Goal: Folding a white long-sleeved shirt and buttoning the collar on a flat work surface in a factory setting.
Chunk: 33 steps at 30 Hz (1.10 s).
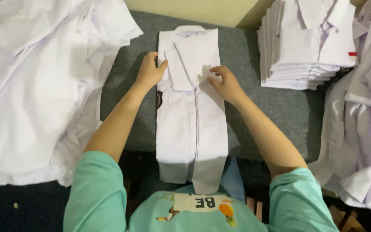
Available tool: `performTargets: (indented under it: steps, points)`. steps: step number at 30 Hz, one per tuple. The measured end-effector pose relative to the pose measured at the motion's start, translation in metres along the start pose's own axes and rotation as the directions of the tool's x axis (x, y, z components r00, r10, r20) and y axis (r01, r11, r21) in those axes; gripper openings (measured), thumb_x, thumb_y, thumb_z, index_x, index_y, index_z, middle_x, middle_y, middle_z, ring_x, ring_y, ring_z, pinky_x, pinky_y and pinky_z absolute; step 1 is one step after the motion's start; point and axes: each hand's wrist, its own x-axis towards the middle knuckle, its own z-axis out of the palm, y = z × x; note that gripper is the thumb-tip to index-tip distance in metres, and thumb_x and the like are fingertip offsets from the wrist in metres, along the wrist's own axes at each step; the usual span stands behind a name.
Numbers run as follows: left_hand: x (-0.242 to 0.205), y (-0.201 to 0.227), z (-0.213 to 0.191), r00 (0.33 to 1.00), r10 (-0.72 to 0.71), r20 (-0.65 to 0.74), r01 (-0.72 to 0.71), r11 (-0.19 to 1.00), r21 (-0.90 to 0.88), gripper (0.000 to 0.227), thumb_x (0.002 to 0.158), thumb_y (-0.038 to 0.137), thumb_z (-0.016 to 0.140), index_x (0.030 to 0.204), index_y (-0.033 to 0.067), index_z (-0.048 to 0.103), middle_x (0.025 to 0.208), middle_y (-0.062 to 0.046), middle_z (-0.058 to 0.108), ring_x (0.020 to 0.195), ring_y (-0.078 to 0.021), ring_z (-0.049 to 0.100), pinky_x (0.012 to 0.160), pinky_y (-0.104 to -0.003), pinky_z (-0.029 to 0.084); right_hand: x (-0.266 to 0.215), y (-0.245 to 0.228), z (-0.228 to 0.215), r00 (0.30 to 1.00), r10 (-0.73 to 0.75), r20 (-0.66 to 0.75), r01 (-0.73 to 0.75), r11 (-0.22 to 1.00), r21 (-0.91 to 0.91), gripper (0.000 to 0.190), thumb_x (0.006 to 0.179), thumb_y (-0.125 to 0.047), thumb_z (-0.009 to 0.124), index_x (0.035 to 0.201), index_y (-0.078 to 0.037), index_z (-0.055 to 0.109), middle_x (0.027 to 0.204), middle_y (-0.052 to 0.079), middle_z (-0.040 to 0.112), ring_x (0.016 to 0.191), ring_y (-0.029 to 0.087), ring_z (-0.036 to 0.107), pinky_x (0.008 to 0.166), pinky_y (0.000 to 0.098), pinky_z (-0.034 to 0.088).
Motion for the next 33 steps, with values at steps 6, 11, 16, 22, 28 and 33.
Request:
performTargets:
  steps: [6,11,16,22,28,33]
  points:
    - [0.090,-0.032,0.038,0.980,-0.194,-0.038,0.191,0.979,-0.070,0.058,0.095,0.046,0.070,0.130,0.0009,0.061,0.114,-0.016,0.072,0.115,-0.0334,0.068,0.094,-0.044,0.058,0.103,0.088,0.022,0.886,0.423,-0.188,-0.376,0.894,0.242,0.049,0.098,-0.038,0.074,0.129,-0.001,0.065,0.120,0.017,0.072,0.114,0.033,0.070,0.090,0.0431,0.061]
    - [0.144,-0.059,0.069,0.969,-0.230,-0.095,0.210,0.961,-0.180,0.046,0.093,0.041,0.073,0.115,0.0010,0.071,0.102,-0.016,0.074,0.105,-0.0331,0.072,0.085,-0.043,0.060,0.165,0.121,0.045,0.846,0.468,-0.254,-0.380,0.865,0.328,0.049,0.089,-0.049,0.080,0.105,-0.003,0.077,0.088,0.012,0.075,0.084,0.025,0.075,0.065,0.0346,0.060]
    - [0.165,-0.071,0.091,0.944,-0.281,-0.172,0.195,0.898,-0.394,0.036,0.091,0.029,0.075,0.110,-0.0012,0.073,0.096,-0.015,0.073,0.098,-0.0279,0.072,0.080,-0.039,0.058,0.197,0.168,0.069,0.813,0.510,-0.281,-0.418,0.847,0.330,0.036,0.087,-0.044,0.079,0.079,-0.009,0.077,0.063,0.005,0.068,0.061,0.020,0.069,0.050,0.0305,0.053]
    - [0.143,-0.049,0.085,0.922,-0.122,-0.368,-0.003,0.947,-0.321,0.021,0.089,0.015,0.075,0.103,0.0008,0.071,0.084,-0.021,0.073,0.084,-0.0387,0.072,0.070,-0.045,0.057,0.181,0.141,0.062,0.811,0.484,-0.327,-0.390,0.866,0.315,0.027,0.094,-0.032,0.071,0.086,-0.007,0.077,0.069,0.008,0.071,0.064,0.021,0.067,0.054,0.0341,0.052]
    - [0.094,0.022,0.052,0.809,0.341,-0.480,-0.272,0.939,0.210,0.050,0.086,0.009,0.078,0.130,0.0034,0.054,0.122,-0.020,0.059,0.115,-0.0430,0.061,0.090,-0.056,0.055,0.154,0.075,0.030,0.852,0.329,-0.407,-0.253,0.940,0.229,0.028,0.097,-0.022,0.071,0.107,0.005,0.072,0.089,0.026,0.074,0.089,0.046,0.073,0.070,0.0509,0.059]
    - [0.061,0.074,0.072,0.785,0.616,0.064,-0.610,0.749,0.258,0.045,0.096,0.041,0.067,0.133,0.0160,0.060,0.139,-0.005,0.060,0.143,-0.0268,0.046,0.110,-0.052,0.035,0.156,0.090,0.012,0.875,0.039,-0.483,0.009,0.995,0.097,0.012,0.095,-0.016,0.075,0.094,-0.007,0.068,0.085,0.013,0.062,0.076,0.034,0.068,0.064,0.0393,0.053]
